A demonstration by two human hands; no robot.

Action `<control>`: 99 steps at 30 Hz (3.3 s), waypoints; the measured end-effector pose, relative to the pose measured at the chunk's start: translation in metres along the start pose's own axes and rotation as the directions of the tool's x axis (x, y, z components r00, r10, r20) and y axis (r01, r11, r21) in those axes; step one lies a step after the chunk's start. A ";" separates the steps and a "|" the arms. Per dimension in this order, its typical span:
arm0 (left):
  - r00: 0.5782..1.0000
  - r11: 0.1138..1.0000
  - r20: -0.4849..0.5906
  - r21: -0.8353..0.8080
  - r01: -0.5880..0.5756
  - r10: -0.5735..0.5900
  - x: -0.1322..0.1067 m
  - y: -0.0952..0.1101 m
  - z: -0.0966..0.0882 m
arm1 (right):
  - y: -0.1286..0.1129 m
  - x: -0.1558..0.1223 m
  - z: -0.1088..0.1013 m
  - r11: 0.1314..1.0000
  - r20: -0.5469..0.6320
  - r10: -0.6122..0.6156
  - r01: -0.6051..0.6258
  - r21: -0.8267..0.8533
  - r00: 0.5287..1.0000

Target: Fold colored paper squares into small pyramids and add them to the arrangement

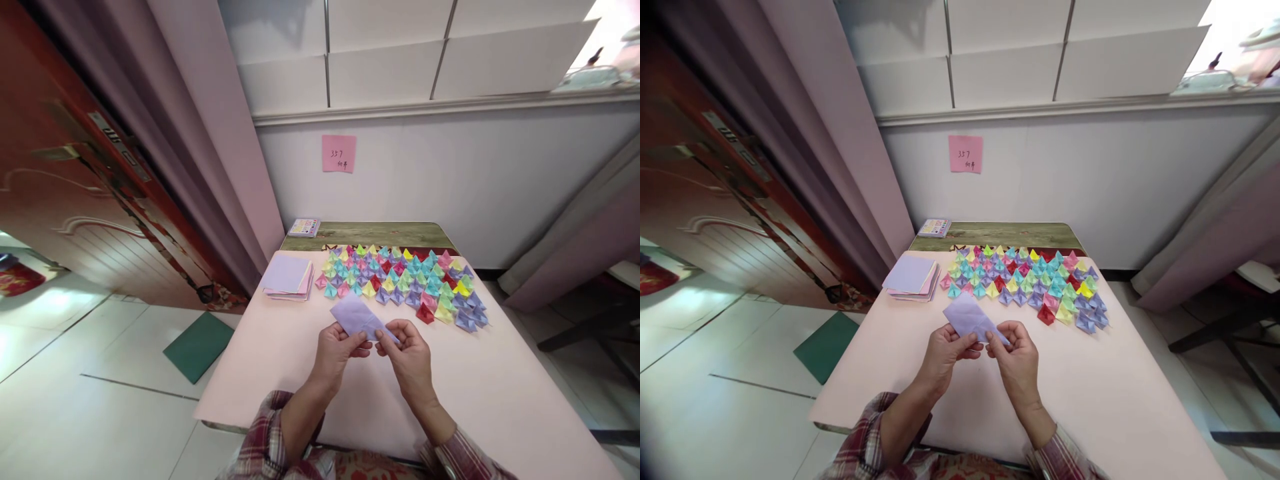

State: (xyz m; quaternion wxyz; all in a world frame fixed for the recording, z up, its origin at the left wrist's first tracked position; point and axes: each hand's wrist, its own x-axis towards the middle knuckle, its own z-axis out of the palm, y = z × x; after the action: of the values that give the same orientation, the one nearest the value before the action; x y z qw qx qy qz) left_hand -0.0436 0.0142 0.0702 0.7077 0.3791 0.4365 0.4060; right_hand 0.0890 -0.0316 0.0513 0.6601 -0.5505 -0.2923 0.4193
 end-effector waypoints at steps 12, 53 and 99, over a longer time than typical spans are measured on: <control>1.000 1.000 0.008 -0.004 0.015 -0.015 0.002 0.006 -0.005 | -0.005 0.002 -0.003 0.976 0.185 0.215 -0.213 -0.031 0.959; 0.999 0.997 -0.002 0.064 -0.043 0.044 0.001 0.016 -0.007 | 0.001 0.009 -0.008 0.979 0.170 0.016 0.019 -0.205 0.985; 0.978 0.977 0.209 0.206 -0.059 0.015 -0.012 0.024 -0.028 | -0.024 -0.002 0.018 0.968 0.261 0.077 -0.010 -0.249 0.962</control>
State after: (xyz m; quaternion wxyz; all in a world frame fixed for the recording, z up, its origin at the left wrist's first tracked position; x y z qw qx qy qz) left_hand -0.0786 0.0175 0.0867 0.6973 0.5001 0.3943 0.3289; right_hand 0.0780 -0.0256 0.0787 0.5318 -0.5722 -0.4165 0.4651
